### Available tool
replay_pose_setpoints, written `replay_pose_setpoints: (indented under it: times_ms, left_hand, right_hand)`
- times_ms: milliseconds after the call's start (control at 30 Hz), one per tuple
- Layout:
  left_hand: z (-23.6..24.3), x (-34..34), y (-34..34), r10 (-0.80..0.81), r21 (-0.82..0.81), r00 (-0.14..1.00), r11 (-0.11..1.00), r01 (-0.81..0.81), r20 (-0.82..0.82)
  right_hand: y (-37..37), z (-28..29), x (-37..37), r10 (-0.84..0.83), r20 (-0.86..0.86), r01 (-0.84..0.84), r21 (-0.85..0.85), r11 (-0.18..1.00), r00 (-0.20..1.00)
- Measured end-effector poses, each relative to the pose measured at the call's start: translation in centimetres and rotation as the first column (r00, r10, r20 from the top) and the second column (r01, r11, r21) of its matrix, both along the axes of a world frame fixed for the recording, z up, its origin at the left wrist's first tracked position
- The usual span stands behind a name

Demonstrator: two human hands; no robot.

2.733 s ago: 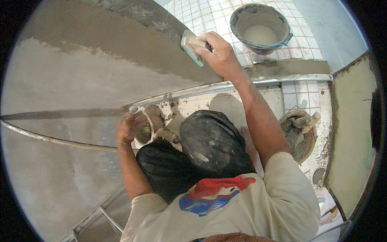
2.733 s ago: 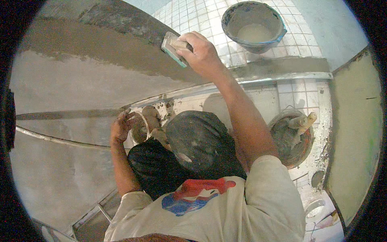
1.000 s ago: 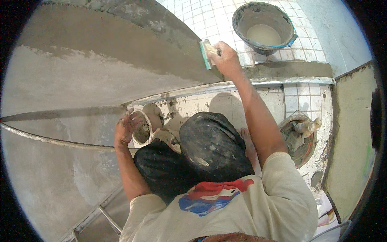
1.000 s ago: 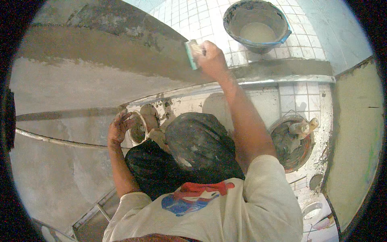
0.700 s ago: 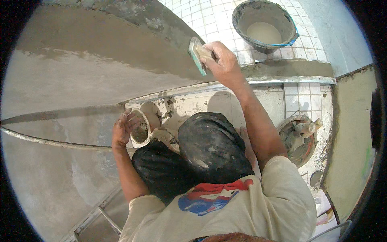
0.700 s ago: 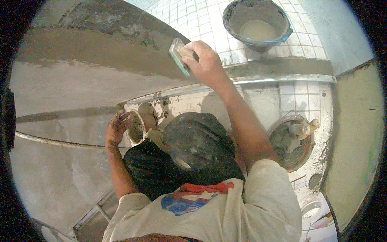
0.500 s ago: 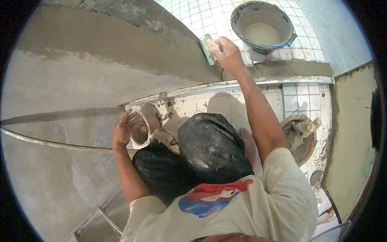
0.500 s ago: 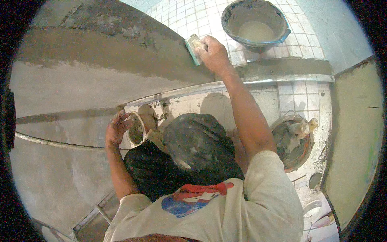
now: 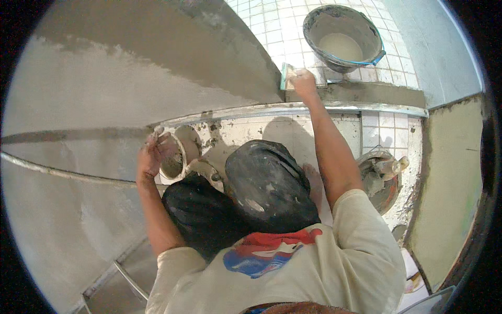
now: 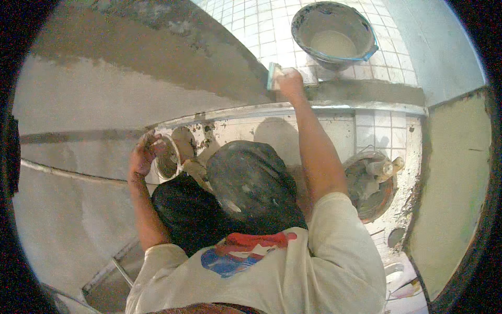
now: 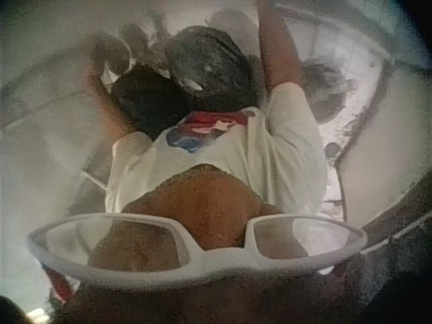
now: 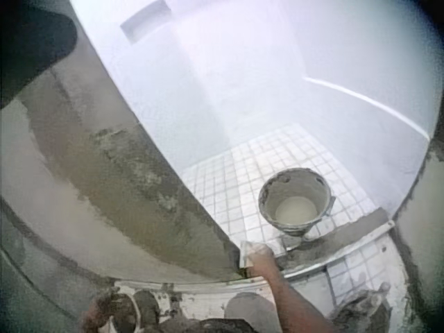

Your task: The person kneels on a tiled floor and uses a small trowel to apply and smooth plaster onto a curved wall section. They repeatedly dip the trowel into a bucket of plaster and spread it evenly across the surface.

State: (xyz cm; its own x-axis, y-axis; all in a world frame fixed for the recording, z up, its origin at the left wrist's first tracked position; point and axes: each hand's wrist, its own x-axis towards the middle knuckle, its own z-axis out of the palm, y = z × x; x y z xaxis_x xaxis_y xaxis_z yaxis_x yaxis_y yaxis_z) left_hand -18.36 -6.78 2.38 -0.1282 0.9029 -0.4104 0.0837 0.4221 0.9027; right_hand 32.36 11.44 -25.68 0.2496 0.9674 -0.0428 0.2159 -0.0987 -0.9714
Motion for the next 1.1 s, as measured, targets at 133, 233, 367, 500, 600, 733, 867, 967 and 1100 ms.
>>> replay_pose_setpoints:
  times_ms: [133,233,367,500,600,733,867,967,1100]
  left_hand:
    - [1.0,1.5,-1.2,0.043,0.018,0.998,0.999,-0.042,-0.046]
    - [1.1,1.2,-1.5,0.129,0.009,0.991,0.992,-0.129,0.018]
    - [0.4,1.6,-0.5,0.062,0.058,0.995,0.996,-0.066,0.073]
    - [1.3,3.2,-0.5,0.076,0.077,0.995,0.994,-0.082,0.069]
    - [1.7,3.5,-0.8,0.101,0.086,0.994,0.991,-0.105,0.053]
    - [2.0,3.2,-1.6,0.112,0.091,0.99,0.989,-0.119,0.082]
    - [1.8,3.2,-1.3,0.113,0.101,0.99,0.987,-0.121,0.08]
    - [2.1,3.4,-1.2,0.128,0.091,0.987,0.986,-0.137,0.092]
    - [2.6,4.3,-1.2,0.167,0.083,0.981,0.981,-0.175,0.096]
  right_hand:
    - [-4.2,0.7,2.2,-0.08,-0.497,0.029,-0.109,0.994,0.864]
    - [-11.7,3.5,-0.1,-0.082,-0.69,0.064,-0.051,0.997,0.719]
    - [-13.4,0.8,-6.4,-0.195,-0.569,0.041,-0.271,0.962,0.799]
    - [-10.8,0.0,-10.6,-0.214,-0.816,0.049,-0.223,0.974,0.538]
    - [-9.6,3.3,-11.5,-0.264,-0.772,0.127,-0.235,0.964,0.579]
    - [-10.2,11.5,-11.7,-0.204,-0.814,0.174,-0.128,0.976,0.545]
    - [-11.0,18.9,-11.7,-0.194,-0.7,0.175,-0.099,0.98,0.687]
    - [-10.5,22.6,-12.3,-0.03,-0.664,0.129,0.1,0.987,0.748]
    - [-9.9,28.5,-14.9,0.043,-0.519,0.123,0.281,0.952,0.853]
